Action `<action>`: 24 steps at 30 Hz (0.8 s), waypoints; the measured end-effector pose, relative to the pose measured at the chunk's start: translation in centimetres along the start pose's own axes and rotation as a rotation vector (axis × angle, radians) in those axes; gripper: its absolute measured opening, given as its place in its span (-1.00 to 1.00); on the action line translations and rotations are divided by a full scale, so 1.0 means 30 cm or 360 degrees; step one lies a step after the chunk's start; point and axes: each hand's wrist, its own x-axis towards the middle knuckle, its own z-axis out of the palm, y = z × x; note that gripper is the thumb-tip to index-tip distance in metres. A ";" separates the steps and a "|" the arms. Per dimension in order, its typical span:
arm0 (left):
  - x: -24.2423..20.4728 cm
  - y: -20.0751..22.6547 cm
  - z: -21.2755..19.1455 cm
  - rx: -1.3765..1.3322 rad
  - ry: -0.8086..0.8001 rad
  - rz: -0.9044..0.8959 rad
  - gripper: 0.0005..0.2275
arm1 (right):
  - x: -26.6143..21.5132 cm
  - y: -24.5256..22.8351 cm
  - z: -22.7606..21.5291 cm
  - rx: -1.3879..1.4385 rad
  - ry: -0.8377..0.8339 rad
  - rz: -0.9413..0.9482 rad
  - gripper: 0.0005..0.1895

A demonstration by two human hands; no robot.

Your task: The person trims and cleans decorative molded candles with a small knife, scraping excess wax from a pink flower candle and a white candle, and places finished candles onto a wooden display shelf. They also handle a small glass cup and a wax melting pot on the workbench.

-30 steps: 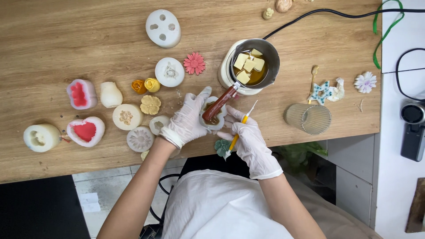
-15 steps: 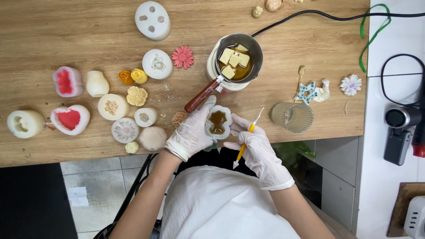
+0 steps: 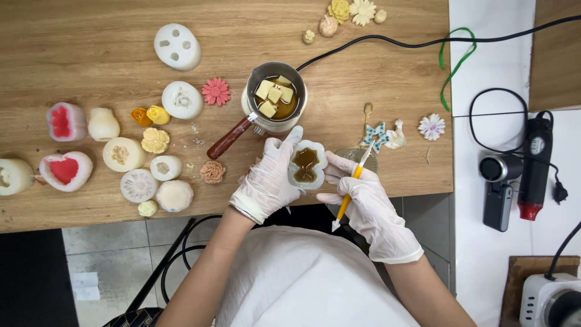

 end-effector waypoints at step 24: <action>0.477 0.205 0.091 0.0188 -0.0033 0.0013 0.05 | 0.230 -0.378 -0.290 -0.0188 0.0031 -0.0022 -0.27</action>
